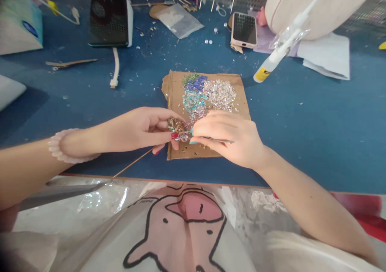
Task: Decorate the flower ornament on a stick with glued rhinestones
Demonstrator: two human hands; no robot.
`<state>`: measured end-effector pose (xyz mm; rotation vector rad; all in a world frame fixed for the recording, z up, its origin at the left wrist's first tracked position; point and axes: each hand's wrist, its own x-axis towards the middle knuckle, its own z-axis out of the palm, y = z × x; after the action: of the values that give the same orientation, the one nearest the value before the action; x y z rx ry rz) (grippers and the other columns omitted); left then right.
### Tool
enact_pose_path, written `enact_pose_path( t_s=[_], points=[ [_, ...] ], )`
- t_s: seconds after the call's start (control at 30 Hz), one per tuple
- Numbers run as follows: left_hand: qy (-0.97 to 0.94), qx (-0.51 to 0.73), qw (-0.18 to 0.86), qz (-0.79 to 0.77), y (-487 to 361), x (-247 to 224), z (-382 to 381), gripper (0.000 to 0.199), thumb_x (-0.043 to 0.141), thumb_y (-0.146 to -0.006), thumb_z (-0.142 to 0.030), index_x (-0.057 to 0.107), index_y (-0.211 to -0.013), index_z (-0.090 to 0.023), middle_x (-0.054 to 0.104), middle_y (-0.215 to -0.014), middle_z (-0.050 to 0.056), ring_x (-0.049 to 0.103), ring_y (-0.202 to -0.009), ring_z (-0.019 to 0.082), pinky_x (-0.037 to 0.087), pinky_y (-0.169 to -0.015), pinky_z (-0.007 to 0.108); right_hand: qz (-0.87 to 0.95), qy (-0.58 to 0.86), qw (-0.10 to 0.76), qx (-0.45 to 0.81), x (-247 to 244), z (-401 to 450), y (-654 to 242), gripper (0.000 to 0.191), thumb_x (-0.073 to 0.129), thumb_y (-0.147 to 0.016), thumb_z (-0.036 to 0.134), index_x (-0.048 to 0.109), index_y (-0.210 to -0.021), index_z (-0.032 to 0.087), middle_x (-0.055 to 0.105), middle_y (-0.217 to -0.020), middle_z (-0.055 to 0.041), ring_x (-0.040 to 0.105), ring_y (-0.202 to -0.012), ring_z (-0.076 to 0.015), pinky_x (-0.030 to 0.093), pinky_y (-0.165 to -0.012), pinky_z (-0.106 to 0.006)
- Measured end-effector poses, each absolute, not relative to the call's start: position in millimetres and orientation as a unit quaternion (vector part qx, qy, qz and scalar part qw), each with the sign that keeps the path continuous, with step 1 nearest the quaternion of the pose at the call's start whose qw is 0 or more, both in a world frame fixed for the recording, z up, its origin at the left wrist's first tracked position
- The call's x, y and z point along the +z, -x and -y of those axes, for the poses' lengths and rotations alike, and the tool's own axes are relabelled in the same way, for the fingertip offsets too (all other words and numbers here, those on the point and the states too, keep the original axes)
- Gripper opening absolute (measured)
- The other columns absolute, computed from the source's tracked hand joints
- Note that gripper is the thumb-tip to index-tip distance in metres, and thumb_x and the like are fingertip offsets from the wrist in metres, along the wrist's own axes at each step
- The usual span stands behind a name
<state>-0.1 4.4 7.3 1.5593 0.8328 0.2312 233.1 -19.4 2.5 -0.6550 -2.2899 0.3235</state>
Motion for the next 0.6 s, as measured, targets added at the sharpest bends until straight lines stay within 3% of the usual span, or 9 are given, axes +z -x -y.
enact_pose_path(
  t_s=[0.6],
  points=[
    [-0.690, 0.105, 0.624, -0.351, 1.1, 4.6, -4.0, 0.034, 0.054, -0.087, -0.013, 0.054, -0.122, -0.016, 0.074, -0.082, 0.000, 0.057, -0.048, 0.005, 0.048, -0.052, 0.015, 0.877, 0.280, 0.365, 0.141, -0.5, 19.2, -233.2, 0.011, 0.069, -0.085, 0.015, 0.067, -0.085, 0.026, 0.074, -0.080, 0.0015, 0.072, -0.077, -0.0166, 0.059, -0.076, -0.032]
  ],
)
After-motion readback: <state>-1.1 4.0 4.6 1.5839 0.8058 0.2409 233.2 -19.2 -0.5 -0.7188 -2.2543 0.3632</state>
